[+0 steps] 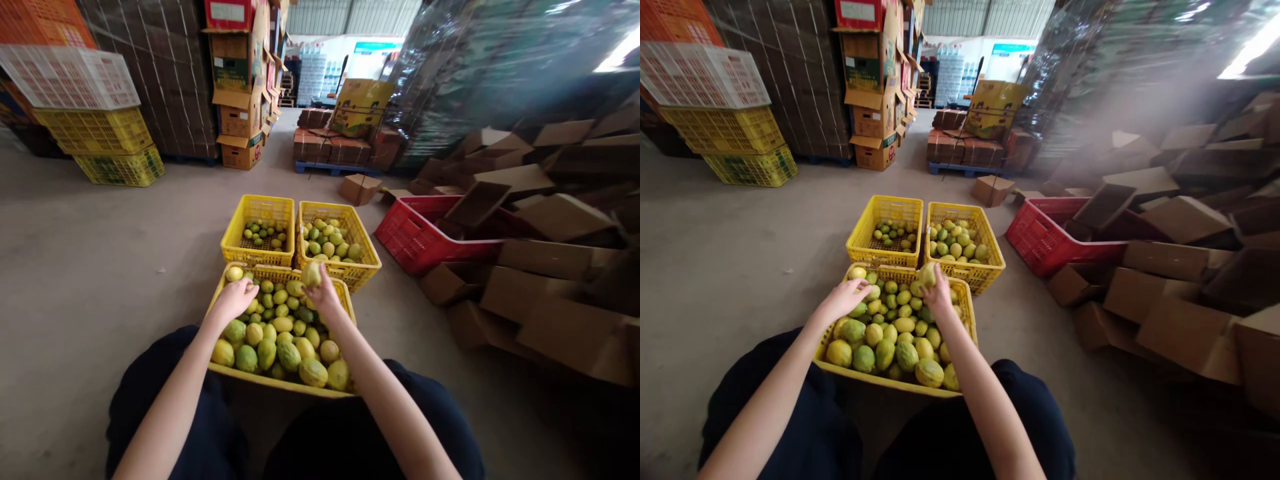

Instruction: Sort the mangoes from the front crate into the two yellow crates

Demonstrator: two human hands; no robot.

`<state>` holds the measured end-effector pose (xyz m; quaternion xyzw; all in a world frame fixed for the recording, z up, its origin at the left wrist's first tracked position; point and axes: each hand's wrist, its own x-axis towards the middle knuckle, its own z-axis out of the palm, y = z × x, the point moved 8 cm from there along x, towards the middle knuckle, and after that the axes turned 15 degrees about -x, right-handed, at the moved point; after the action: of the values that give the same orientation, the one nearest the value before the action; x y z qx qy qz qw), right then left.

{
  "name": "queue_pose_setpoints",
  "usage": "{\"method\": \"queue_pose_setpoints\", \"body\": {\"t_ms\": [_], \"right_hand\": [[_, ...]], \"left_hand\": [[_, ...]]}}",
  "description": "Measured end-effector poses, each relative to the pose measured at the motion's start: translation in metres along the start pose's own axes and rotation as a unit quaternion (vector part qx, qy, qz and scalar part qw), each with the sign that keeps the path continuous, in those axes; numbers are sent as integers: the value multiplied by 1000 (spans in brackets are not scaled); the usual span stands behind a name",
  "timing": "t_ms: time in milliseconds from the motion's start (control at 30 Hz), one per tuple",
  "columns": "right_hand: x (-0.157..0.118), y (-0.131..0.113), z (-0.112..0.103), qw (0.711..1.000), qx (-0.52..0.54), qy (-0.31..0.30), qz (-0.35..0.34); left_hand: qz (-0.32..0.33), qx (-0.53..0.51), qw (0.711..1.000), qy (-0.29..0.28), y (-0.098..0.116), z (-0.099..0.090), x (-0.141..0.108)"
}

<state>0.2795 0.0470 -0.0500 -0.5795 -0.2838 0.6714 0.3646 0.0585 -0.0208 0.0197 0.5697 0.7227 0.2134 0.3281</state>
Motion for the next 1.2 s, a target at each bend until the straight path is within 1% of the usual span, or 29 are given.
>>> {"method": "queue_pose_setpoints", "body": {"t_ms": [33,67,100,167,267,300,367,433,500,600,667,767,933,1033,1100,1133,1167,1200], "right_hand": [[6,-15,-9,1000,3,16,-12],[11,-22,-15,1000,1,25,-12],[13,-22,-18,1000,-7,27,-3],[11,-7,-15,999,-29,10,24],[3,27,2,995,-68,-41,53],[2,35,6,994,-80,-52,54],[1,42,7,992,-105,-55,42],[4,40,-2,990,-134,-36,13],[8,34,-16,985,-173,-8,-22],[13,33,-35,964,-254,22,-69],[13,39,-40,934,-342,23,-101],[8,62,-36,862,-488,3,-138],[-12,121,-14,736,-661,-55,-135],[-23,145,0,665,-731,-65,-136],[-26,152,5,635,-759,-62,-130],[-26,153,6,628,-765,-60,-127],[-26,152,7,627,-767,-60,-123],[-24,150,7,633,-763,-60,-119]], "left_hand": [[-2,4,1000,-4,1,1,1],[-4,11,1000,-9,2,3,1],[-8,21,1000,-16,3,5,2],[-14,43,999,-31,5,10,3],[5,38,999,-35,12,14,3],[16,25,999,-31,15,15,3],[32,-1,999,-29,19,14,1],[33,-3,999,-35,19,14,-1],[26,24,999,-39,17,12,-3],[8,81,996,-38,11,7,-5],[2,98,994,-39,7,5,-6],[5,102,994,-43,3,2,-7],[-11,133,990,-50,-7,-6,-11],[-13,157,986,-57,-8,-8,-15],[-10,171,983,-59,-8,-8,-17],[-10,176,983,-59,-7,-8,-18],[-10,178,982,-59,-7,-8,-19],[-9,180,982,-60,-7,-8,-19]]}}
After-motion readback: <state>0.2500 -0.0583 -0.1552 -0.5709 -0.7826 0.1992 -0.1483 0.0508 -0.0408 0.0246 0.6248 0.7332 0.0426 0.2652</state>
